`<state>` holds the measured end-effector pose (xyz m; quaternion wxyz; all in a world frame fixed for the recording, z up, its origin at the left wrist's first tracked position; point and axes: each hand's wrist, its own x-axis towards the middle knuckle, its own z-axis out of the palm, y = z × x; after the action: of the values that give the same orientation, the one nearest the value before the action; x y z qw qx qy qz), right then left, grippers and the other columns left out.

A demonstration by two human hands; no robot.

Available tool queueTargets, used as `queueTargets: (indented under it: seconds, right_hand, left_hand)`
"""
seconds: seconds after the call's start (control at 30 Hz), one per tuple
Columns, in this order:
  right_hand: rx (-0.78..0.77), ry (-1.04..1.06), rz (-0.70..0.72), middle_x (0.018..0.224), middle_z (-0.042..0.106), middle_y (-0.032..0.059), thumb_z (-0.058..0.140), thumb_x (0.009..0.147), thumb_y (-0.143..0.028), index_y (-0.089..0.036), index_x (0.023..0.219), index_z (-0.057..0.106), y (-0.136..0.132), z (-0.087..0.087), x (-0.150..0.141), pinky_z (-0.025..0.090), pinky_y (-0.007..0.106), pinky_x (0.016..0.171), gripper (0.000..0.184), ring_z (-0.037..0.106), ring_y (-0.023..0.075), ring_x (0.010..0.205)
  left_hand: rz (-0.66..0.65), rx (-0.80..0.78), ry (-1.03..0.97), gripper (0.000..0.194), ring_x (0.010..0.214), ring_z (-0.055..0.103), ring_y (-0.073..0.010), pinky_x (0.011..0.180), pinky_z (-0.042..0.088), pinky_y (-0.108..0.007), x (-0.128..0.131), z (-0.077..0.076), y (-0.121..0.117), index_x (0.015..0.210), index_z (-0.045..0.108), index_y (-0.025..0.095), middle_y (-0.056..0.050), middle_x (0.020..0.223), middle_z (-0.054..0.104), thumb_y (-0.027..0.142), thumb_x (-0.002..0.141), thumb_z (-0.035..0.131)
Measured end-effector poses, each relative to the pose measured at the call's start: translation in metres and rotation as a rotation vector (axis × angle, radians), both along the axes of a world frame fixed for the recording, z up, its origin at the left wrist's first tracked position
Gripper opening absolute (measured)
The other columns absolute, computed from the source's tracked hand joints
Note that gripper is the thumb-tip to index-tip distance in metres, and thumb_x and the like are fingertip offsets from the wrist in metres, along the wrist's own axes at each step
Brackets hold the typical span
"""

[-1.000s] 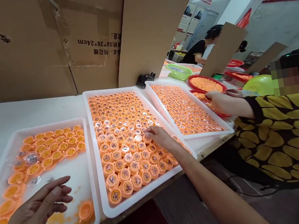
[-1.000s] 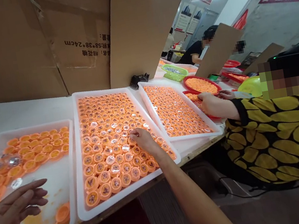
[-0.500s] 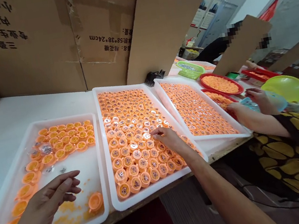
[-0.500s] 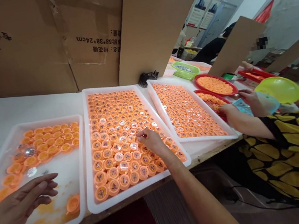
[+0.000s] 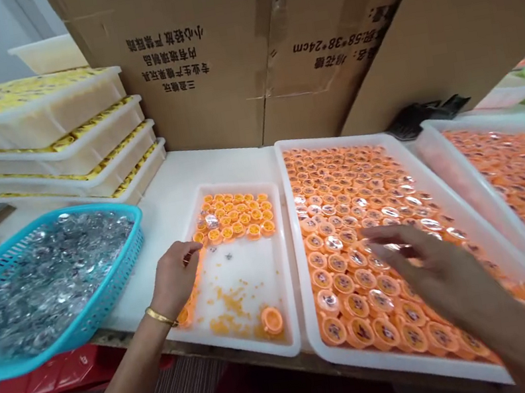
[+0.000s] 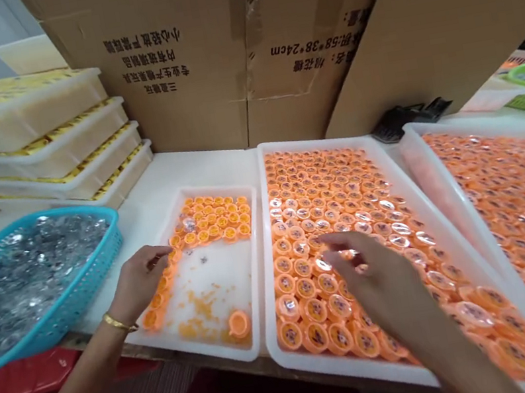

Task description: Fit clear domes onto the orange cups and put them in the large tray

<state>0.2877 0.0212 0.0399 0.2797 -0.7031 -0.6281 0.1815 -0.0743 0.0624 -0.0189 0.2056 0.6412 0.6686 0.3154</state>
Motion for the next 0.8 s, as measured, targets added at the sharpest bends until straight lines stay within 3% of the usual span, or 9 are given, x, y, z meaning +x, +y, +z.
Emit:
queueTargets:
  seconds: [0.07,0.13,0.27,0.4,0.53,0.67,0.8]
  right_hand:
    - [-0.020,0.050,0.221,0.105,0.068,0.0067,0.048,0.084,-0.046,-0.028,0.100,0.064,0.001,0.002,-0.046,0.051,0.037,0.069,0.029,0.064,0.0235,0.083]
    - [-0.063,0.050,0.392,0.108,0.067,0.0059,0.046,0.087,-0.036,-0.025,0.103,0.062,0.007,-0.004,-0.088,0.050,0.036,0.077,0.025,0.063,0.0217,0.091]
    - [-0.153,-0.132,0.498,0.113,0.064,0.0090,0.048,0.088,-0.021,-0.018,0.110,0.060,0.028,-0.023,-0.138,0.047,0.034,0.084,0.025,0.062,0.0218,0.100]
    - [-0.164,-0.411,0.447,0.110,0.064,0.0113,0.051,0.088,-0.018,-0.015,0.110,0.061,0.053,-0.030,-0.146,0.045,0.033,0.081,0.024,0.062,0.0228,0.099]
    - [-0.125,-0.517,0.427,0.109,0.063,0.0121,0.052,0.088,-0.021,-0.014,0.111,0.060,0.075,-0.034,-0.140,0.044,0.033,0.082,0.025,0.060,0.0236,0.100]
    - [-0.086,-0.597,0.447,0.111,0.061,0.0123,0.058,0.084,-0.022,-0.016,0.115,0.057,0.095,-0.046,-0.144,0.041,0.036,0.086,0.032,0.053,0.0268,0.108]
    - [-0.056,-0.661,0.460,0.113,0.058,0.0144,0.057,0.083,-0.019,-0.014,0.110,0.059,0.110,-0.060,-0.154,0.039,0.038,0.086,0.028,0.049,0.0284,0.108]
  left_hand:
    - [-0.103,0.010,0.245,0.025,0.083,0.062,-0.0193,0.076,0.048,-0.032,0.000,-0.003,0.004,0.092,0.066,0.018,-0.008,0.094,0.065,0.022,0.085,0.043]
    - [-0.195,-0.018,0.363,0.023,0.086,0.061,-0.0207,0.078,0.047,-0.034,0.007,-0.007,0.008,0.090,0.067,0.017,-0.009,0.094,0.065,0.018,0.084,0.045]
    - [-0.321,-0.076,0.421,0.015,0.093,0.058,-0.0235,0.081,0.045,-0.035,0.031,-0.017,0.015,0.083,0.067,0.019,-0.009,0.092,0.063,0.014,0.078,0.054]
    - [-0.357,-0.126,0.414,0.012,0.095,0.057,-0.0259,0.081,0.045,-0.037,0.045,-0.029,0.023,0.075,0.065,0.017,-0.011,0.090,0.062,0.009,0.075,0.055]
    - [-0.363,-0.146,0.292,0.017,0.090,0.058,-0.0273,0.080,0.044,-0.040,0.046,-0.035,0.027,0.063,0.060,0.016,-0.012,0.082,0.061,0.008,0.075,0.051]
    - [-0.347,-0.160,0.080,0.014,0.080,0.058,-0.0232,0.075,0.044,-0.037,0.041,-0.031,0.023,0.059,0.057,0.018,-0.007,0.074,0.058,0.013,0.072,0.054]
    - [-0.321,-0.207,-0.192,0.013,0.075,0.060,-0.0189,0.069,0.047,-0.033,0.033,-0.022,0.010,0.069,0.058,0.018,-0.005,0.077,0.064,0.027,0.077,0.054]
